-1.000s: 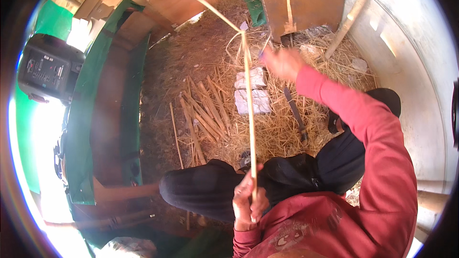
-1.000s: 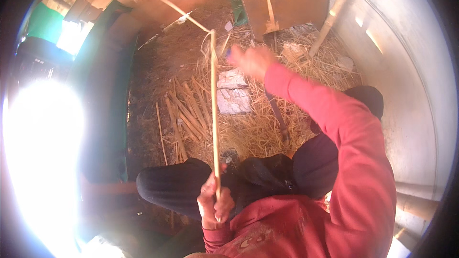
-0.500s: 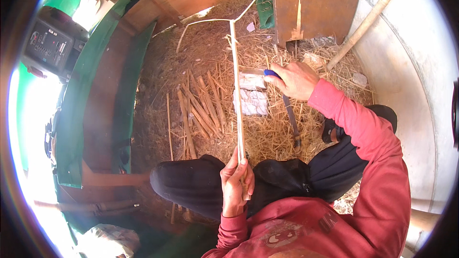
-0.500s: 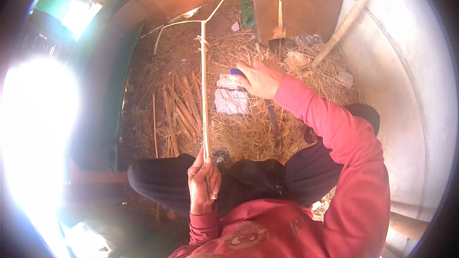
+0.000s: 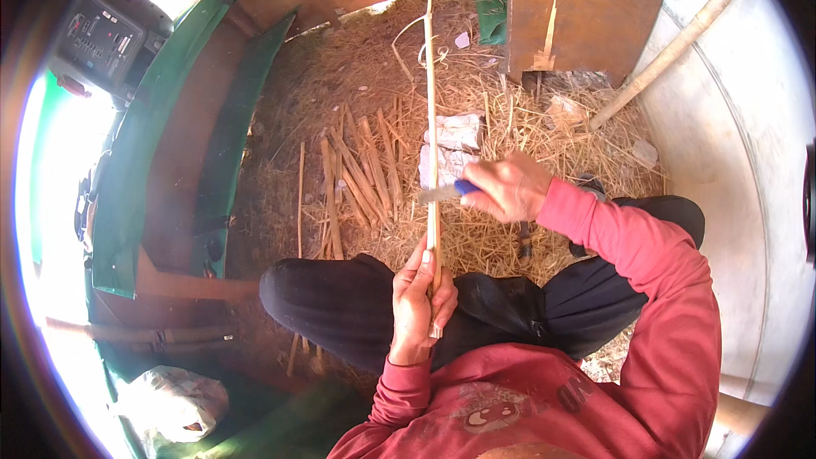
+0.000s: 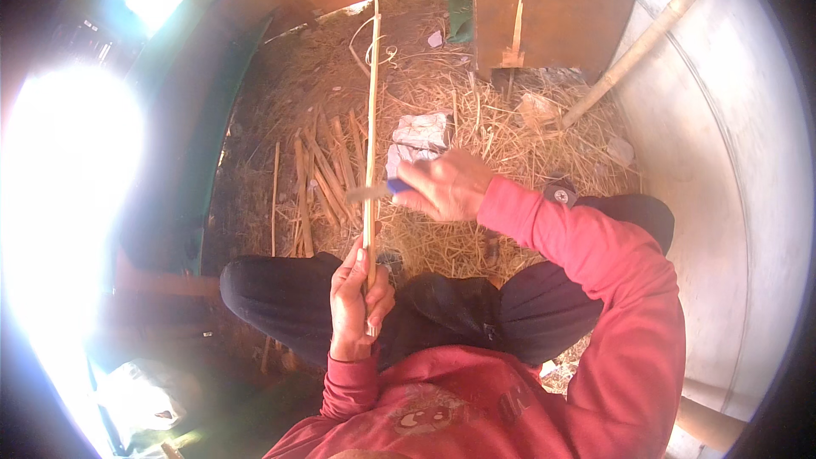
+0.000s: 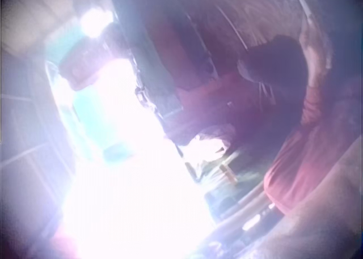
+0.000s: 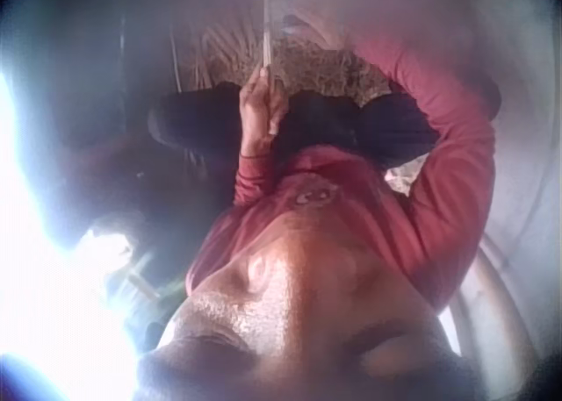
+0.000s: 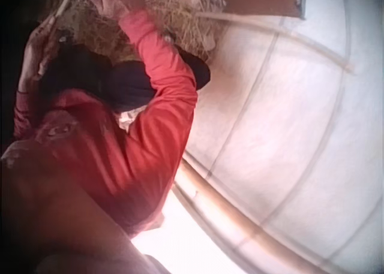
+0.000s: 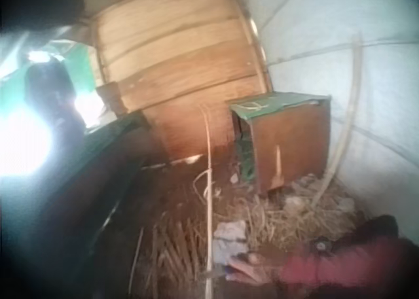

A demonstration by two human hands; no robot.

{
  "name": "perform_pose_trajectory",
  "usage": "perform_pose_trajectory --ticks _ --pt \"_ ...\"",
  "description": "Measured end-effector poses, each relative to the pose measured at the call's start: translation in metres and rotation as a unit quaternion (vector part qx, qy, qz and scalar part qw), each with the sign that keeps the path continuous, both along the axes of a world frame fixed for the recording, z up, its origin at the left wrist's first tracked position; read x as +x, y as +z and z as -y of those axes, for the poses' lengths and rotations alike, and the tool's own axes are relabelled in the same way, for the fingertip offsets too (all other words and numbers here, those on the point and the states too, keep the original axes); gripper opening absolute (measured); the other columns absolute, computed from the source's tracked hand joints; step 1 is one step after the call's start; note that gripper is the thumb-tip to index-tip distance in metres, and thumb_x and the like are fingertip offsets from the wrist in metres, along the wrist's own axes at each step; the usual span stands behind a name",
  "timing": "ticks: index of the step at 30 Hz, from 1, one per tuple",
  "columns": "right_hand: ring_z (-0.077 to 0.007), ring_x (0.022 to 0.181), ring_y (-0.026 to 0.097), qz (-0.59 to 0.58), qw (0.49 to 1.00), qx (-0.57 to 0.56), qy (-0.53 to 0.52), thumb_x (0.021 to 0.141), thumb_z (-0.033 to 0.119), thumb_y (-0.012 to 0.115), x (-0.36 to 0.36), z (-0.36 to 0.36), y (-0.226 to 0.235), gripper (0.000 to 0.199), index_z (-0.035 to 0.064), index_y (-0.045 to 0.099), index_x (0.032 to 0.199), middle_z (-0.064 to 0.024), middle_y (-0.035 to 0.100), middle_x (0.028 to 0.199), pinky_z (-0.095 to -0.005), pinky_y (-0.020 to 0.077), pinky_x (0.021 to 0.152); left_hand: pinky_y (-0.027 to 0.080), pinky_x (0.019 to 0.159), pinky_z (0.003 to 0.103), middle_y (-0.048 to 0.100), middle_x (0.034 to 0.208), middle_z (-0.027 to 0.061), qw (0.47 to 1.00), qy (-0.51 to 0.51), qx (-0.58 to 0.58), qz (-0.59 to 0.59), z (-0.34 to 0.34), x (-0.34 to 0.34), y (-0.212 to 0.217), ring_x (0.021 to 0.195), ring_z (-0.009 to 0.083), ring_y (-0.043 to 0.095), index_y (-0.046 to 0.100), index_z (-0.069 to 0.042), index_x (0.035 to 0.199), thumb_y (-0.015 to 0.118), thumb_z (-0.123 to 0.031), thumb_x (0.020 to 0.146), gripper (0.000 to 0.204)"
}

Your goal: The person sits on a straw-covered floor and uses a knife to sharpen a long, thin stick. They repeatedly scrape the blade along the stick's surface to create a point, then switch to a larger stick and continue the sharpening process.

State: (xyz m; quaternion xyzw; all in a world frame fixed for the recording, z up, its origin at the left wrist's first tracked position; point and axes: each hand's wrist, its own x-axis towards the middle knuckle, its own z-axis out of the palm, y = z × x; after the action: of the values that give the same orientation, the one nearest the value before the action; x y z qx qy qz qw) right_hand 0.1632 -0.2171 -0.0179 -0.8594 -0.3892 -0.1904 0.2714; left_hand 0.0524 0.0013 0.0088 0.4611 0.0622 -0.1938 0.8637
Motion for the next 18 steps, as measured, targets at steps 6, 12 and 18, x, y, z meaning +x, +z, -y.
perform_pose_trajectory --ticks 6,12,18 --pt "-0.0302 0.048 0.060 0.067 0.997 -0.016 -0.046 0.093 0.040 0.059 -0.006 -0.015 -0.010 0.034 0.0069 0.053 0.094 -0.0128 0.062 0.065 -0.0420 0.0459 0.041 0.025 0.026 0.022 0.032 0.046 -0.0017 0.993 -0.046 -0.106 -0.032 -0.005 -0.003 0.008 0.027 0.0080 0.026 0.037 -0.003 0.141 0.041 -0.024 0.103 0.044" --pt "-0.0335 0.041 0.053 0.009 0.923 -0.037 -0.383 0.102 0.031 0.043 0.081 0.065 -0.014 0.028 0.0049 0.050 0.097 -0.0139 0.051 0.050 -0.0437 0.0427 0.038 0.025 0.027 0.023 0.034 0.046 -0.0009 0.967 -0.147 -0.202 -0.041 -0.004 -0.041 0.020 0.029 0.0082 0.028 0.042 -0.003 0.136 0.042 -0.024 0.103 0.039" --pt "-0.0287 0.040 0.053 -0.084 0.977 0.060 -0.188 0.100 0.037 0.046 0.020 0.019 0.024 0.033 0.0055 0.053 0.097 -0.0106 0.050 0.049 -0.0395 0.0415 0.037 0.033 0.026 0.024 0.044 0.054 0.0050 0.910 -0.082 -0.399 -0.077 -0.032 -0.002 -0.012 0.029 0.0131 0.039 0.034 -0.001 0.141 0.022 -0.028 0.107 0.045"
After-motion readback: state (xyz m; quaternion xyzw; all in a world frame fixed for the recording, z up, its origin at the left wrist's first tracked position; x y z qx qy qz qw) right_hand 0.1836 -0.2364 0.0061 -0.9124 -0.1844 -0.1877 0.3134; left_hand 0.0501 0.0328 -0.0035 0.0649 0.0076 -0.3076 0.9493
